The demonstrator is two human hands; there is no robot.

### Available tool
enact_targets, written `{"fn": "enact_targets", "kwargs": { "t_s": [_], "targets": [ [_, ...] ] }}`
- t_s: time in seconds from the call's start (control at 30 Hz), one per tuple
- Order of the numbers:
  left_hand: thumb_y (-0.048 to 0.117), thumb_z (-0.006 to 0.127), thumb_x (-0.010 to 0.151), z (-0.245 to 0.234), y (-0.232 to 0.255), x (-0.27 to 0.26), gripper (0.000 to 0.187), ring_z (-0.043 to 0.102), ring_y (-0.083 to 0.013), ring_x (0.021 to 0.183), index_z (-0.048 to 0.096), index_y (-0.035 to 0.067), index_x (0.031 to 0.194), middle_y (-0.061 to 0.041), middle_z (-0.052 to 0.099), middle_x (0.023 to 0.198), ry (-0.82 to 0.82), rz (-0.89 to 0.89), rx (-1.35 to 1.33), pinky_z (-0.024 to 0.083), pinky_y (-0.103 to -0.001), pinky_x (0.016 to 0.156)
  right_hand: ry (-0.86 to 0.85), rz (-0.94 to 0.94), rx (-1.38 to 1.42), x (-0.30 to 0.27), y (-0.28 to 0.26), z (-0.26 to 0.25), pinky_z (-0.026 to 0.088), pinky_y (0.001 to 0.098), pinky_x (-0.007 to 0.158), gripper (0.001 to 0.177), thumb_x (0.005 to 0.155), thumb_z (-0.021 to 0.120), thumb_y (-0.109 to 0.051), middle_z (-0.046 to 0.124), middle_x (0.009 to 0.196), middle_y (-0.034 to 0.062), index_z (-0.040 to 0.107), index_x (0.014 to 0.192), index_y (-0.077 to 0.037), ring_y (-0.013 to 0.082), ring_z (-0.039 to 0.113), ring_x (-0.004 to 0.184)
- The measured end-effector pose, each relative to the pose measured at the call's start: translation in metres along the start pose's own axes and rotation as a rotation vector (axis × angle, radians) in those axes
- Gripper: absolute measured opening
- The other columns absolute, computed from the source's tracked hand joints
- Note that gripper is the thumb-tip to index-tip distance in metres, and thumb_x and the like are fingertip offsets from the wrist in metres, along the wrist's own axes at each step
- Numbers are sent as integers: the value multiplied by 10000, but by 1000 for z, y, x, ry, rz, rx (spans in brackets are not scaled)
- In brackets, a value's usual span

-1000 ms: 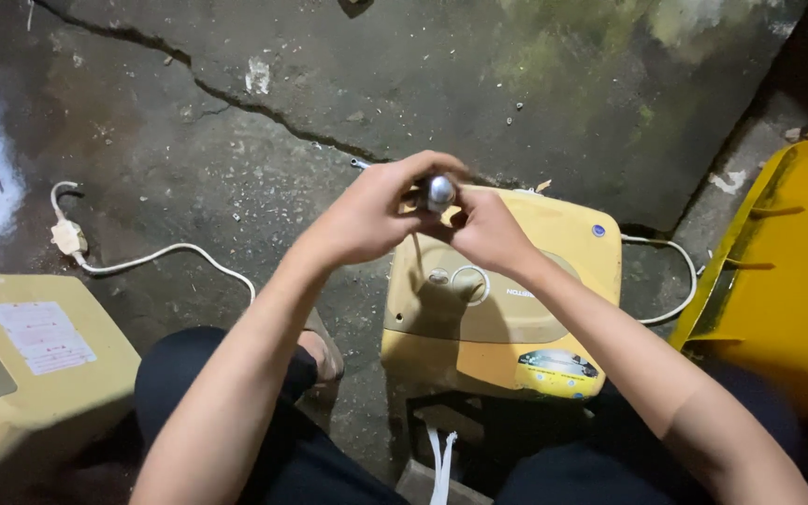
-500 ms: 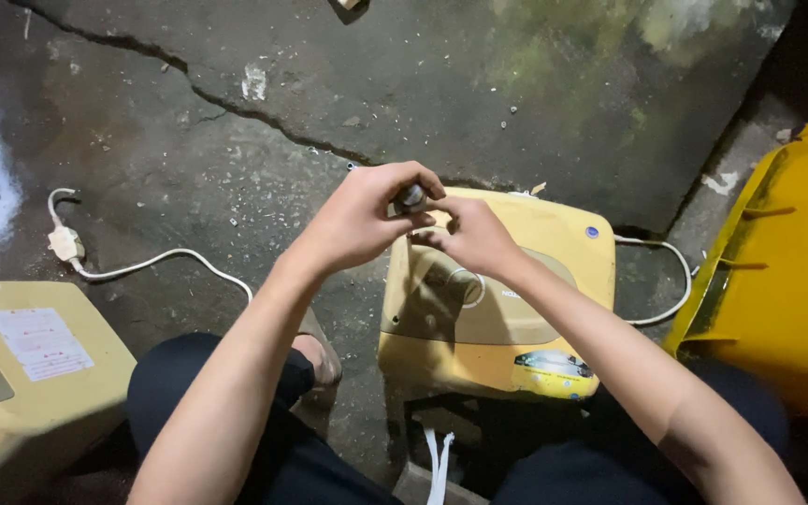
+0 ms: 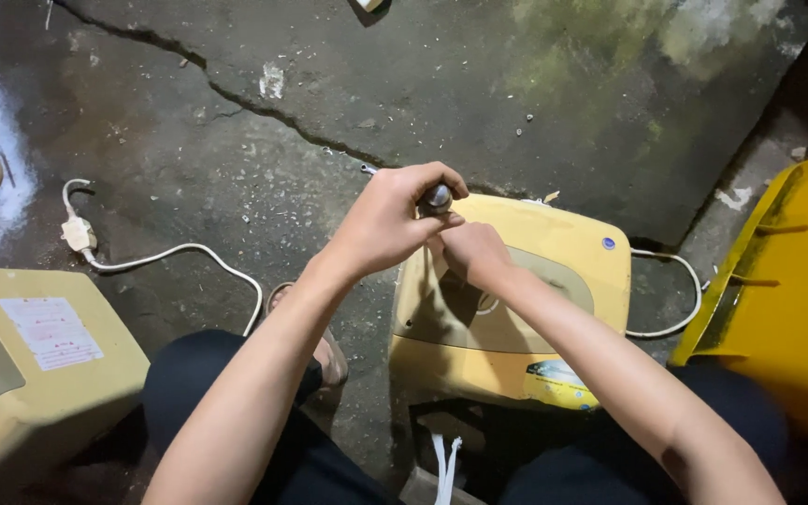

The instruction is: Disassembling a small yellow water heater using a screwdriver and a wrench while sitting on the floor.

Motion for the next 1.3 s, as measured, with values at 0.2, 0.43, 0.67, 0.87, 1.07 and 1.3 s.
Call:
{"fn": "enact_targets", "kwargs": {
  "t_s": [0.2, 0.43, 0.67, 0.87, 1.07, 1.3],
  "targets": [
    [71, 816, 799, -7, -12, -1, 286, 750, -293, 940, 720, 128, 1062, -89, 759, 922, 52, -50, -11, 592, -393, 843, -15, -317, -308, 9, -10, 6, 576, 539, 908, 280, 875, 558, -70, 680, 1148, 153, 533, 1154, -64, 424, 713, 1034],
    [45, 809, 790, -12, -9, -5, 282, 767, -250, 866, 736, 117, 1052, -103, 767, 889, 58, -84, -44, 609, -382, 827, -62, -367, -350, 11, -9, 15, 570, 531, 923, 495, 793, 665, 96, 629, 1225, 143, 456, 1219, -46, 444, 704, 1047],
    [32, 840, 769, -28, -2, 0, 321, 768, -321, 925, 742, 114, 1064, -120, 779, 912, 90, -19, -20, 618, -418, 814, -40, -389, -82, -26, -28, -21, 541, 620, 931, 303, 1010, 459, -140, 526, 1376, 176, 411, 1301, -72, 532, 660, 994],
    [-39, 813, 833, -60, -1, 4, 280, 737, -188, 723, 705, 50, 1075, -120, 736, 917, 209, -35, -423, 671, -334, 674, 110, -413, 323, -49, -10, -63, 553, 492, 713, 146, 1053, 537, -240, 656, 881, 160, 593, 1149, -146, 398, 709, 818],
    [87, 846, 844, -61, -3, 4, 302, 733, -86, 823, 683, 40, 1093, -62, 762, 969, 310, -185, -659, 654, -226, 729, 52, -312, 826, -118, 25, -93, 554, 286, 655, 168, 920, 749, -175, 772, 929, 75, 749, 1053, -71, 93, 588, 647],
    [172, 809, 862, -30, -23, 0, 318, 793, -209, 912, 638, 88, 1117, -105, 781, 1049, 336, -349, -927, 676, -344, 742, 24, 14, 1798, -189, 77, -75, 303, 119, 466, 346, 981, 623, -158, 617, 923, -23, 616, 1306, -39, -4, 383, 587]
  ]
}}
Point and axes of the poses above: each hand's wrist, its own x-axis towards the middle knuckle, its own z-axis out of the palm, y = z × x, the point moved 8 cm from there along x, towards the middle knuckle
